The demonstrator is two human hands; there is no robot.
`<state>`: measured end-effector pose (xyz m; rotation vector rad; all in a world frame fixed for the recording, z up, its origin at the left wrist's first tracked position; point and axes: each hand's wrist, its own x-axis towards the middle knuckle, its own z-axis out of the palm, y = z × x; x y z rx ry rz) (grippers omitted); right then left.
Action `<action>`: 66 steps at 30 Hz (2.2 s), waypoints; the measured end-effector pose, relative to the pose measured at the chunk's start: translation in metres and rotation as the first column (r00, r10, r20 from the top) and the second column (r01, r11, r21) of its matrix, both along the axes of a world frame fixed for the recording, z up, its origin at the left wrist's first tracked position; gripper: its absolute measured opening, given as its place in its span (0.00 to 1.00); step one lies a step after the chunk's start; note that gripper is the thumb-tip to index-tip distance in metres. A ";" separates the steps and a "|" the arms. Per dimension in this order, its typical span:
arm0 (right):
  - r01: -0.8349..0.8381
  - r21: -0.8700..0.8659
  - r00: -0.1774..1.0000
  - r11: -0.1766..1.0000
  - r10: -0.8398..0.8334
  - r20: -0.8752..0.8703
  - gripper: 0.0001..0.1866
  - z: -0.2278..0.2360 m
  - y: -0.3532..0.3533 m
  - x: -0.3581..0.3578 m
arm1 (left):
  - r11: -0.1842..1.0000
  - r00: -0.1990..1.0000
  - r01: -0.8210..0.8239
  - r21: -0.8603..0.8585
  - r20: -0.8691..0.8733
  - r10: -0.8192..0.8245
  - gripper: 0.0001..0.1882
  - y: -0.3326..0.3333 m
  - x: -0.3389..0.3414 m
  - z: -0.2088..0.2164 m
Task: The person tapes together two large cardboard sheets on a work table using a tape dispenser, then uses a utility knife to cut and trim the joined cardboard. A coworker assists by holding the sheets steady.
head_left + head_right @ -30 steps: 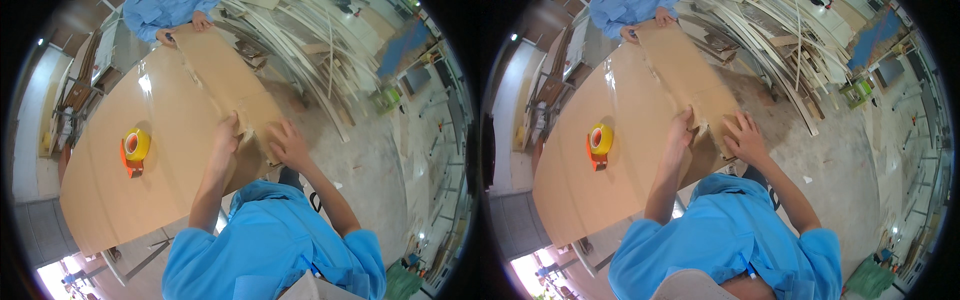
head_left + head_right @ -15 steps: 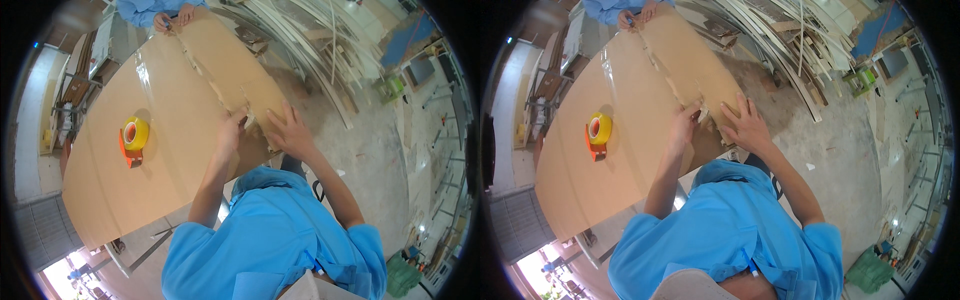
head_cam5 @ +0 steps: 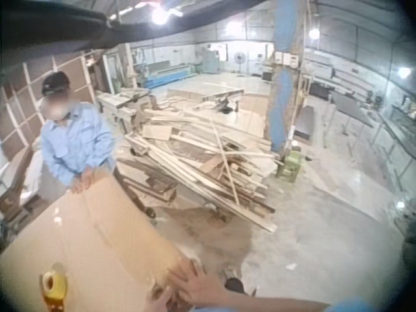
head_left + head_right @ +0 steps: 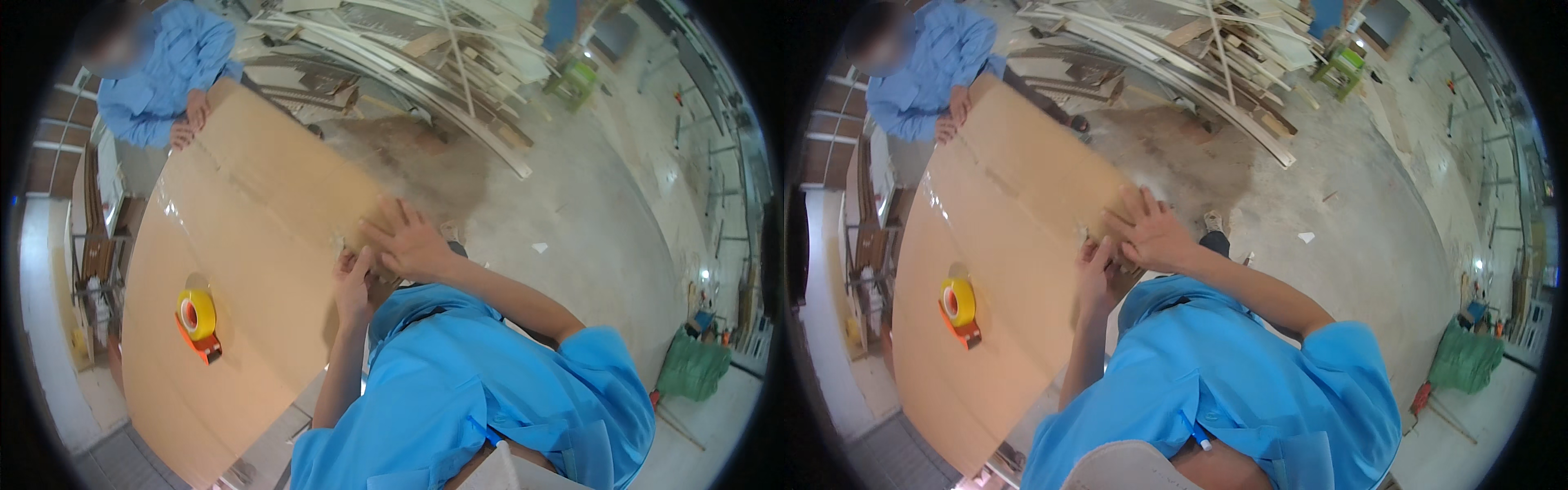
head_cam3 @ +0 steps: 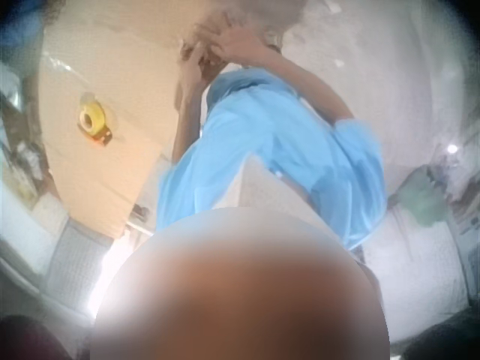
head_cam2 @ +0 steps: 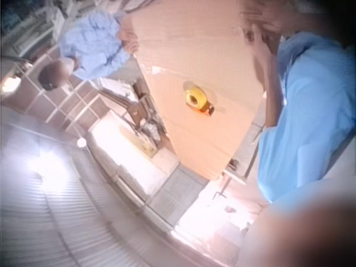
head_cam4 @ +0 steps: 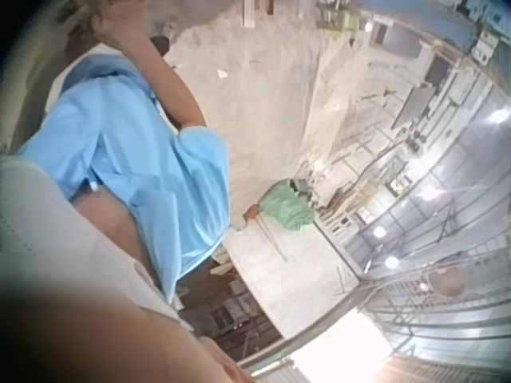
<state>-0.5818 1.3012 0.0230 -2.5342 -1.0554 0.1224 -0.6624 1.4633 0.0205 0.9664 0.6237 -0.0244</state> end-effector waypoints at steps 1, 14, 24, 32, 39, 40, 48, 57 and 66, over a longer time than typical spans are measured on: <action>0.003 -0.006 1.000 1.000 -0.003 -0.019 0.37 0.000 0.000 0.000 | 0.999 0.996 -0.003 -0.047 0.086 0.007 0.12 -0.002 0.003 0.003; -0.348 -0.058 0.899 0.936 0.316 -0.303 0.34 0.026 -0.022 0.049 | 0.808 0.986 0.140 0.573 -0.154 -0.062 0.19 -0.018 0.018 0.004; -0.560 0.293 0.775 0.775 0.615 -0.145 0.24 0.086 0.072 0.097 | -0.044 0.942 0.051 0.998 -0.034 0.334 0.36 -0.059 0.005 0.015; -0.834 0.356 0.455 0.421 0.890 0.014 0.28 0.107 0.282 -0.002 | -0.326 0.951 0.020 0.945 -0.119 -0.286 0.23 -0.026 0.001 -0.010; -0.951 0.112 0.309 0.288 0.905 0.293 0.28 0.066 0.511 -0.066 | -0.149 0.926 -0.080 0.986 0.018 -0.376 0.27 -0.007 -0.016 -0.025; -0.822 0.327 0.383 0.466 0.878 -0.288 0.26 0.054 0.538 -0.082 | -0.081 0.913 0.068 0.994 -0.095 -0.397 0.28 -0.007 -0.023 -0.024; -0.908 -0.193 0.305 0.372 0.903 0.302 0.19 0.011 0.581 -0.077 | 0.340 0.866 -0.040 0.940 0.202 -0.458 0.30 0.018 -0.029 -0.003; -0.726 0.114 0.531 0.678 0.659 -0.533 0.31 0.030 0.461 0.028 | -0.104 0.832 0.109 0.989 -0.148 -0.535 0.43 0.019 -0.017 0.005; 0.429 0.670 0.324 0.606 0.589 -0.740 0.31 0.085 0.344 0.163 | -0.074 0.818 0.062 0.995 -0.093 -0.567 0.45 0.022 -0.015 0.005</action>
